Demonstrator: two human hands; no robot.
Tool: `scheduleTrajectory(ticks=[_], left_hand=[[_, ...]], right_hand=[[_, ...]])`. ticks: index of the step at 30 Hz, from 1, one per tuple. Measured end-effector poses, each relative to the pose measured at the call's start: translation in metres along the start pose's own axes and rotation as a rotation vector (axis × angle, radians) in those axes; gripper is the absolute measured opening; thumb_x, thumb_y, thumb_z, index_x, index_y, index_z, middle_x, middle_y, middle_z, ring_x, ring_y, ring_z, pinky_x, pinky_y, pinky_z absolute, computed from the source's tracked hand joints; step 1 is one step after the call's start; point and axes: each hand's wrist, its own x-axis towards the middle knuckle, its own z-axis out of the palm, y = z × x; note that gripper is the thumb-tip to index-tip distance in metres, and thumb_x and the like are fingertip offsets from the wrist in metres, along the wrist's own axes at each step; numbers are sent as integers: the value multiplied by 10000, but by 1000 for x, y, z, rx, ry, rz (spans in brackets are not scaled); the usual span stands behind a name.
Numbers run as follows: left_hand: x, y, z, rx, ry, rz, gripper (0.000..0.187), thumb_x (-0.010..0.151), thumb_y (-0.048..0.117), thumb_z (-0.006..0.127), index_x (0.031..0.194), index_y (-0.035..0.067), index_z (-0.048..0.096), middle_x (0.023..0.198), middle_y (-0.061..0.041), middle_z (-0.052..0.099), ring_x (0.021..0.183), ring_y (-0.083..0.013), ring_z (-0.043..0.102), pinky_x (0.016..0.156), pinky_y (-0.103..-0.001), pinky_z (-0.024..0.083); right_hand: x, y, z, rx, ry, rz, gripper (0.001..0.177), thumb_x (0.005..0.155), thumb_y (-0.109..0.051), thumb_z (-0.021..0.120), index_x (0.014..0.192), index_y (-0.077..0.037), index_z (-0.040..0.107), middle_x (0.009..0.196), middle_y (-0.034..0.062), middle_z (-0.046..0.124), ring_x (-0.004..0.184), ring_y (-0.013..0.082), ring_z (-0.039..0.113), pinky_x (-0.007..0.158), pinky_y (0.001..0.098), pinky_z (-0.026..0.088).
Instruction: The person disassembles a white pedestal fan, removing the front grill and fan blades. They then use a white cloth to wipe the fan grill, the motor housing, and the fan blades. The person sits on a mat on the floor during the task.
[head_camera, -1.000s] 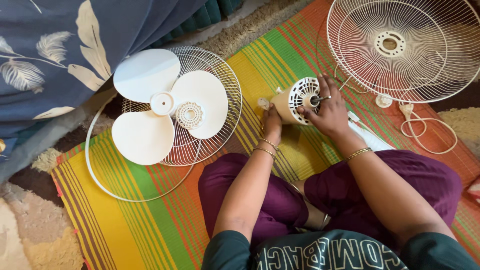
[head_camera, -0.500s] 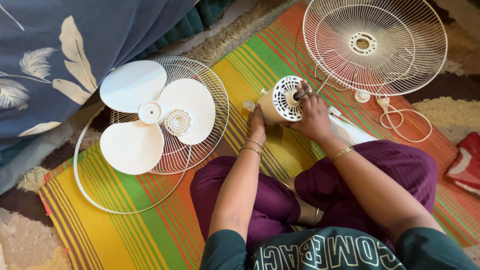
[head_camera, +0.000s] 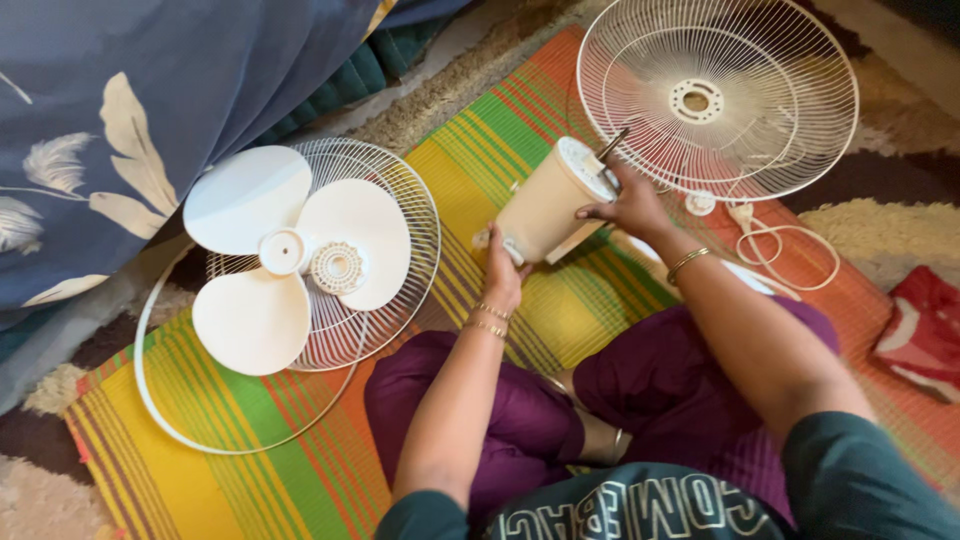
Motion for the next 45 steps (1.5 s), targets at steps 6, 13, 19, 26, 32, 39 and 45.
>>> scheduleTrajectory(ticks=[6, 13, 19, 26, 32, 39, 45], left_hand=[[-59, 3, 2, 63, 139, -95, 771, 941, 666, 366, 1475, 112, 419, 1408, -94, 595, 1280, -251, 580, 1008, -495, 455], [-60, -18, 12, 599, 283, 341, 966, 1080, 667, 318, 1585, -61, -67, 1668, -299, -158, 1543, -414, -134, 1227, -526, 43], [-67, 3, 18, 936, 302, 285, 873, 991, 642, 171, 1627, 51, 93, 1709, -207, -22, 1586, -383, -29, 1207, -606, 8], [-76, 11, 31, 1169, 198, 705, 966, 987, 727, 39, 1623, 2, 98, 1706, -181, 225, 1591, -356, 167, 1263, -577, 43], [-61, 10, 23, 731, 250, 822, 1023, 1000, 735, 109, 1632, -70, 84, 1698, -245, 198, 1557, -380, 217, 1283, -493, 96], [-44, 3, 5, 755, 281, 652, 812, 1036, 648, 145, 1542, 66, 400, 1625, -249, 306, 1529, -395, 266, 1237, -481, 216], [-35, -3, -2, 744, 261, 724, 770, 1064, 625, 157, 1488, 86, 506, 1551, -240, 404, 1472, -401, 352, 1215, -505, 280]], right_hand=[[1, 40, 20, 159, -200, 210, 1010, 695, -383, 886, 1522, -7, 444, 1389, 207, 630, 1264, 318, 612, 1076, 403, 472], [-3, 33, 33, -7, -164, 300, 839, 862, -513, 765, 1517, -84, 464, 1444, 212, 602, 1339, 332, 579, 1104, 432, 449], [-16, -7, 28, -161, -124, 388, 838, 899, -592, 664, 1561, -137, 425, 1431, 201, 582, 1330, 348, 560, 1092, 454, 442], [-45, -45, 48, -435, 14, -85, 661, 916, -350, 692, 1487, -87, 486, 1455, 141, 536, 1417, 337, 474, 1192, 449, 403], [-72, -67, 90, -633, -213, -405, 603, 1053, -279, 473, 1585, -16, 365, 1650, 200, 356, 1552, 349, 296, 1253, 479, 222], [-73, -61, 90, -837, -318, -266, 727, 989, -531, 376, 1611, -188, 221, 1683, 61, 160, 1549, 257, 57, 1198, 602, 14], [-66, -33, 61, -814, -88, -74, 737, 1052, -541, 348, 1648, -133, 198, 1734, 86, 142, 1606, 271, 25, 1237, 622, -1]])
